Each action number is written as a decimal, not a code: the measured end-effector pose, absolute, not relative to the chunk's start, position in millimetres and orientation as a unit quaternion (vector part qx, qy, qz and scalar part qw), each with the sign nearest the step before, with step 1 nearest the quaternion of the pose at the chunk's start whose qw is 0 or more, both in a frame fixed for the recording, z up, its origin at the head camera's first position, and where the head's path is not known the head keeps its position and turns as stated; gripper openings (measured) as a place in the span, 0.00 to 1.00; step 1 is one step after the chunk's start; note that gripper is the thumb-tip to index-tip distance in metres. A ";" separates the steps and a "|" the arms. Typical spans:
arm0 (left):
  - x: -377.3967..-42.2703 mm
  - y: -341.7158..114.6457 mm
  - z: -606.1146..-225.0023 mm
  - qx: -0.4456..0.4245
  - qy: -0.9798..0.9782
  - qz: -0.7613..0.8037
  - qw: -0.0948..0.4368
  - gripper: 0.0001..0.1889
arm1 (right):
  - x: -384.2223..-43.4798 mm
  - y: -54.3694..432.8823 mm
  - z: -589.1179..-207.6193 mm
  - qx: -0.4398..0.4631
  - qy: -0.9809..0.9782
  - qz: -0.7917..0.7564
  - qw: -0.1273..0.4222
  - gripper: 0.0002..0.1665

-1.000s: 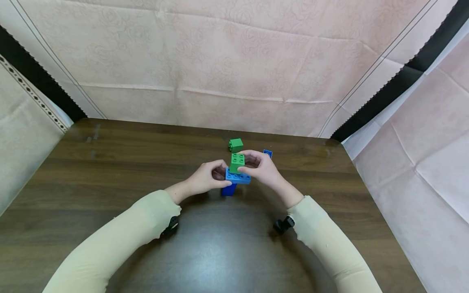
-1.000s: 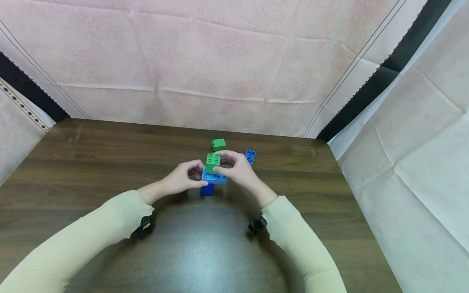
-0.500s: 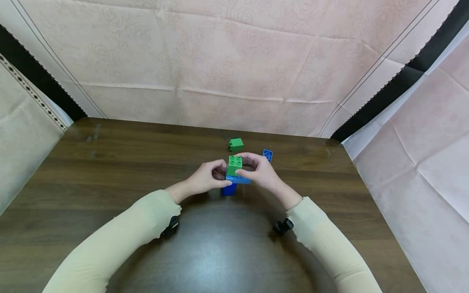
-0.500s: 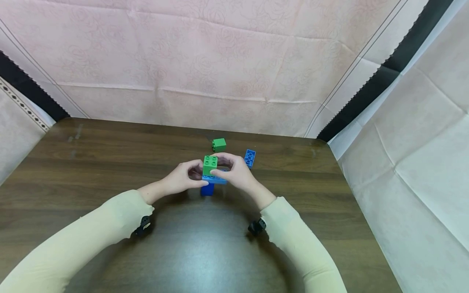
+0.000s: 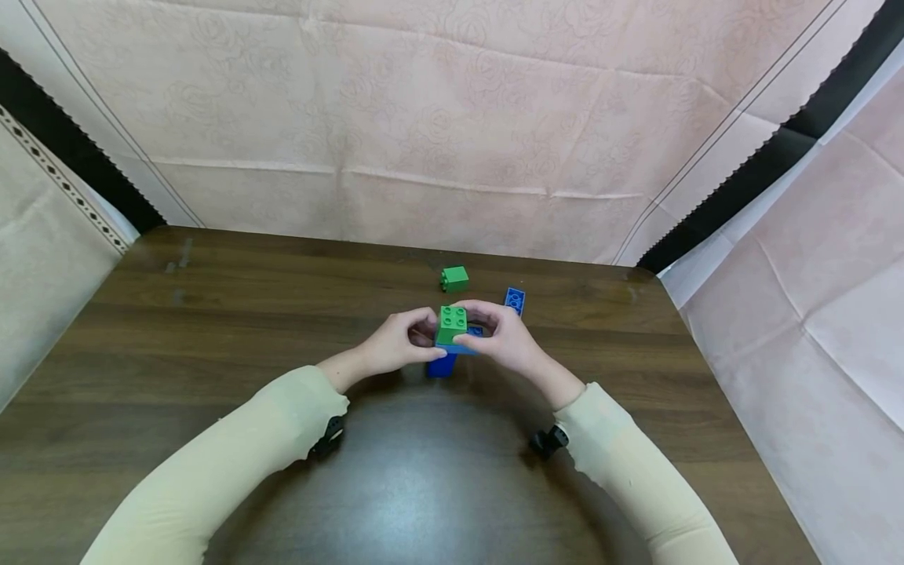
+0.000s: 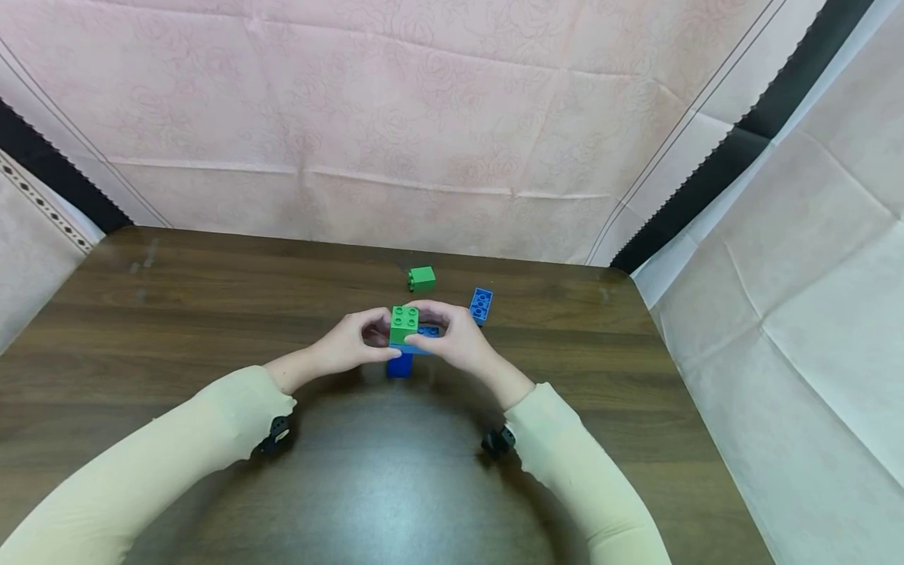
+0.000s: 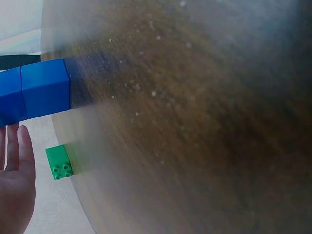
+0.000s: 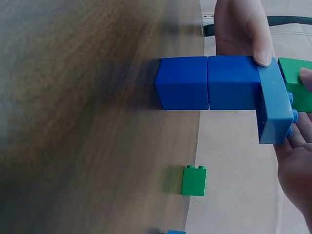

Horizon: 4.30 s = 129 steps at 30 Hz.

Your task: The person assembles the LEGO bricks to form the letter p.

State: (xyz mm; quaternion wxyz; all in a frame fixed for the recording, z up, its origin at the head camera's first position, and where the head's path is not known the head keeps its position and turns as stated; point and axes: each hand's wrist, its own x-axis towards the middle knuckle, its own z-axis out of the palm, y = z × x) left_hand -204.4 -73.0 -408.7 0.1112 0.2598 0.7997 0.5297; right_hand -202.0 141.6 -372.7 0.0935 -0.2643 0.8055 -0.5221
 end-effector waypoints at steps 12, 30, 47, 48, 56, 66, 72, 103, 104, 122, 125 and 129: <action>-205.2 -73.8 -409.8 0.257 0.802 0.527 0.113 0.13 | -203.4 141.4 -370.7 -0.282 0.811 -0.503 0.105 0.23; -206.0 -73.1 -411.4 0.261 0.801 0.528 0.110 0.13 | -207.2 136.0 -371.2 -0.305 0.804 -0.507 0.051 0.19; -205.4 -71.9 -413.6 0.262 0.801 0.527 0.104 0.14 | -206.2 136.4 -373.8 -0.311 0.808 -0.498 0.052 0.22; -205.3 -72.0 -413.7 0.261 0.801 0.529 0.104 0.14 | -206.3 137.0 -373.6 -0.312 0.806 -0.499 0.054 0.23; -204.3 -71.3 -413.5 0.262 0.799 0.532 0.100 0.14 | -206.6 141.2 -368.8 -0.318 0.802 -0.502 0.063 0.23; -205.7 -70.8 -416.6 0.260 0.798 0.533 0.103 0.14 | -208.3 139.8 -370.3 -0.332 0.803 -0.493 0.034 0.16; -205.2 -70.6 -415.9 0.264 0.798 0.532 0.102 0.13 | -205.2 140.9 -372.5 -0.330 0.809 -0.486 0.025 0.18; -200.8 -69.1 -412.2 0.252 0.793 0.545 0.099 0.15 | -207.6 139.7 -366.2 -0.329 0.825 -0.457 0.049 0.21; -201.3 -69.3 -412.4 0.253 0.793 0.545 0.101 0.15 | -207.3 139.5 -365.1 -0.330 0.828 -0.451 0.050 0.21; -204.6 -68.4 -413.0 0.252 0.807 0.523 0.108 0.15 | -236.6 160.3 -351.0 -0.275 0.833 -0.475 0.064 0.24; -203.8 -68.2 -413.1 0.245 0.807 0.525 0.112 0.16 | -254.9 161.6 -357.7 -0.243 0.848 -0.467 0.054 0.24; -202.2 -68.2 -412.9 0.241 0.807 0.526 0.118 0.16 | -278.7 158.7 -369.6 -0.208 0.877 -0.430 0.054 0.28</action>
